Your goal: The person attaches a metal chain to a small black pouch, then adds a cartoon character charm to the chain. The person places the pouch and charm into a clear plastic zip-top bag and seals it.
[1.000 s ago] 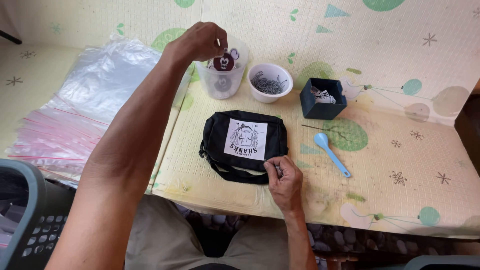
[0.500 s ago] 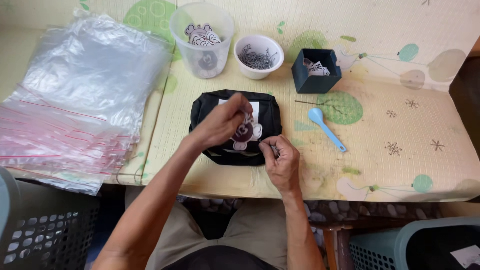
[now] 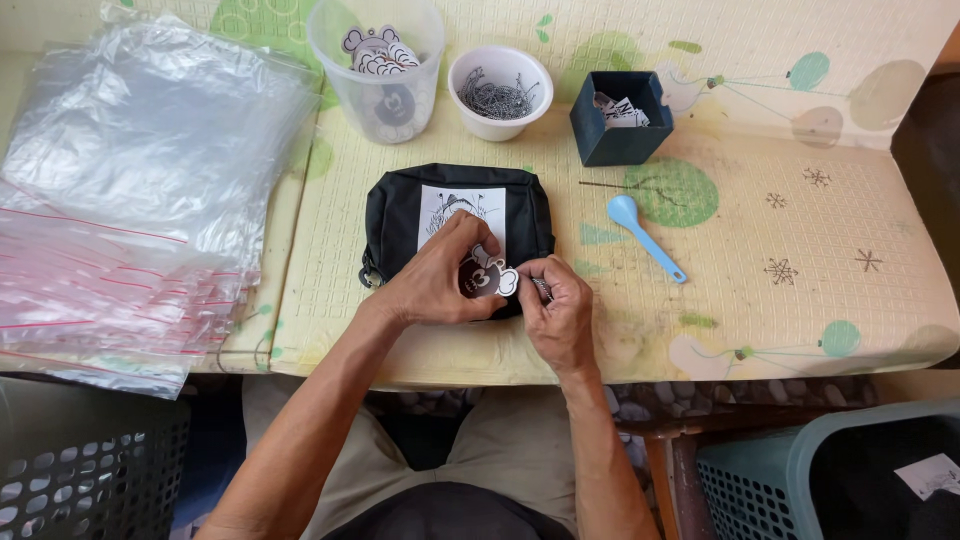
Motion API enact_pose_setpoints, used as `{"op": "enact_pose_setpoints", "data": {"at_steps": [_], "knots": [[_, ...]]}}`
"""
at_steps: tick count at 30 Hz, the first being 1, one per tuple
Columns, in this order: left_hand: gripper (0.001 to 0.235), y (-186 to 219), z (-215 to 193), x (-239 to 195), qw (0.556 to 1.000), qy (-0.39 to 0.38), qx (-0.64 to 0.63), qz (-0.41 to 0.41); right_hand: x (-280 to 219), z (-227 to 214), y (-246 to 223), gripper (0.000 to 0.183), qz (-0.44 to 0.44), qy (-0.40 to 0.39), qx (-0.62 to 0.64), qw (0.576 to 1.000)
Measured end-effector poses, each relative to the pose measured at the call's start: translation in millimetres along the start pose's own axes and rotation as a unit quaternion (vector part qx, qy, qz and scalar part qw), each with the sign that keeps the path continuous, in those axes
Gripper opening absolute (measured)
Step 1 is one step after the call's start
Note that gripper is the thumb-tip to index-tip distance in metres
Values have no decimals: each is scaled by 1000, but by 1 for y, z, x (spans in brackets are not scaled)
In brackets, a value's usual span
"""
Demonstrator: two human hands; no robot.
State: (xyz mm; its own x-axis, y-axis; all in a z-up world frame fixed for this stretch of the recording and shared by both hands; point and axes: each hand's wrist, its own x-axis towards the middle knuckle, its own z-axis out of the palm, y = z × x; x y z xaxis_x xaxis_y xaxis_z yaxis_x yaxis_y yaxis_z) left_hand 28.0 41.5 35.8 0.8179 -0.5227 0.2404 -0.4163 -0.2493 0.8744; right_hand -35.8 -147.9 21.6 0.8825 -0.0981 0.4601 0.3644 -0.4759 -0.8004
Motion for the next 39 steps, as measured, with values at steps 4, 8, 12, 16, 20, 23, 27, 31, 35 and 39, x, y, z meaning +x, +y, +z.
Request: {"op": "enact_pose_setpoints", "data": {"at_steps": [4, 8, 12, 16, 20, 23, 27, 31, 35, 39], "knots": [[53, -1, 1, -4, 999, 28, -13, 41, 0, -2, -4, 5, -1, -2, 11, 1000], [39, -3, 1, -8, 995, 26, -92, 31, 0, -2, -2, 4, 4, 4, 27, 1000], [36, -1, -4, -6, 985, 0, -174, -14, 0, -2, -3, 5, 17, 13, 39, 999], [30, -3, -7, -1, 987, 2, -160, -30, -1, -2, -2, 5, 17, 15, 36, 999], [28, 15, -10, -1, 986, -8, -160, -35, -1, -1, 1, 5, 19, 19, 43, 999], [30, 20, -10, 0, 986, -16, -161, -36, 0, 0, 1, 5, 22, 22, 49, 998], [34, 11, -7, -1, 987, -26, -157, -37, 0, 1, 6, 3, 24, 21, 51, 998], [34, 14, -7, -2, 987, -32, -152, -34, 1, 2, 5, 3, 23, 19, 46, 998], [36, 12, -5, -4, 986, -30, -157, -39, 1, 2, 8, 3, 25, 15, 41, 999], [36, 14, -7, -4, 986, -37, -158, -42, 3, 2, 1, 4, 24, 14, 43, 999]]}}
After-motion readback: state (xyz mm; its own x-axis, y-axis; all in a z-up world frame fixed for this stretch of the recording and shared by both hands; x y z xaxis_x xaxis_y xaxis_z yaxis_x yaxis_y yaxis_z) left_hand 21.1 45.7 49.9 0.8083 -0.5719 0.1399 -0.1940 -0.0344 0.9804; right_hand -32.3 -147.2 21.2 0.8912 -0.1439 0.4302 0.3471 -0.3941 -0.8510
